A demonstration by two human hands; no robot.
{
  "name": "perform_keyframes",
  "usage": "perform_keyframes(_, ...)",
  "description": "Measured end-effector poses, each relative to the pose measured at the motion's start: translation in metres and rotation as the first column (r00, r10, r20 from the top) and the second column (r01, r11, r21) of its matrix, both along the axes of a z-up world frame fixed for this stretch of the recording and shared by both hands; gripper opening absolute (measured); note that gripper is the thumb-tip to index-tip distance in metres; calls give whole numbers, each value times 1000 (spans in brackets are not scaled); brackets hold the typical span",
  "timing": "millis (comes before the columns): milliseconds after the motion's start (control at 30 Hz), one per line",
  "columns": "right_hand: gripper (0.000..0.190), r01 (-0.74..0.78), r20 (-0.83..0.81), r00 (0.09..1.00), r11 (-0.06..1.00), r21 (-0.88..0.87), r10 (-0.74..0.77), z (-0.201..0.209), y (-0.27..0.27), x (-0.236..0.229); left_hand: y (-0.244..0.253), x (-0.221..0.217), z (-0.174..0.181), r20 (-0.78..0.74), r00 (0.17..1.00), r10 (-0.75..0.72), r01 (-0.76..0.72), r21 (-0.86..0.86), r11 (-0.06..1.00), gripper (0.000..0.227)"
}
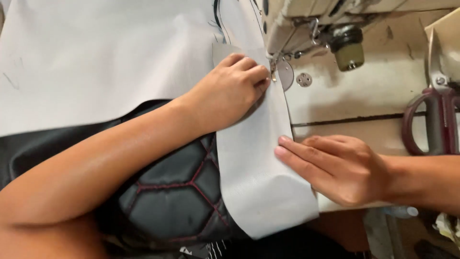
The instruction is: Sewing fabric and vinyl pieces together using an industrial sewing machine and trimming excess with scissors.
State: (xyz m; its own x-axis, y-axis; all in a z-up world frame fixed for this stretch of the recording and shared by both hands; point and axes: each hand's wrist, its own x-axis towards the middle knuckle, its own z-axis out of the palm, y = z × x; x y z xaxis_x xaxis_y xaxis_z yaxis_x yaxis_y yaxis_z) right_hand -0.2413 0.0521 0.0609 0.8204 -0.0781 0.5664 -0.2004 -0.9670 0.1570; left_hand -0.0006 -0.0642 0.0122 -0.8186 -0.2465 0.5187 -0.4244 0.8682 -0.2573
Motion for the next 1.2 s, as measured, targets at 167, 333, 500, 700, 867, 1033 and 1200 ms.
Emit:
perform_keyframes(167, 19, -25, -174, 985, 989, -145, -1, -9, 6, -2, 80, -8, 10, 155, 962, 224, -245, 129, 961, 32)
perform_keyframes(333, 27, 72, -216, 974, 996, 45, -61, -20, 22, -15, 116, -11, -4, 108, 944, 313, -327, 164, 931, 44)
perform_keyframes(500, 38, 273, -276, 937, 942, 194, -214, -28, 24, -25, 87, -7, -3, -131, 976, 176, -153, 166, 974, 20)
perform_keyframes(700, 44, 267, -244, 948, 929, 255, -205, -32, 19, -21, 70, -2, -5, -115, 977, 181, -155, 203, 967, 25)
perform_keyframes(867, 55, 286, -258, 943, 906, 311, -209, -36, 8, -21, 51, -2, -6, -148, 971, 189, -163, 171, 972, 15)
perform_keyframes(1033, 53, 350, -302, 919, 877, 330, -253, -39, 4, -23, 27, -4, -11, -208, 975, 79, -63, 84, 994, 23)
perform_keyframes(1200, 44, 275, -183, 958, 893, 357, -222, -32, -6, -13, 3, -4, -14, -210, 975, 74, -58, 81, 995, 30)
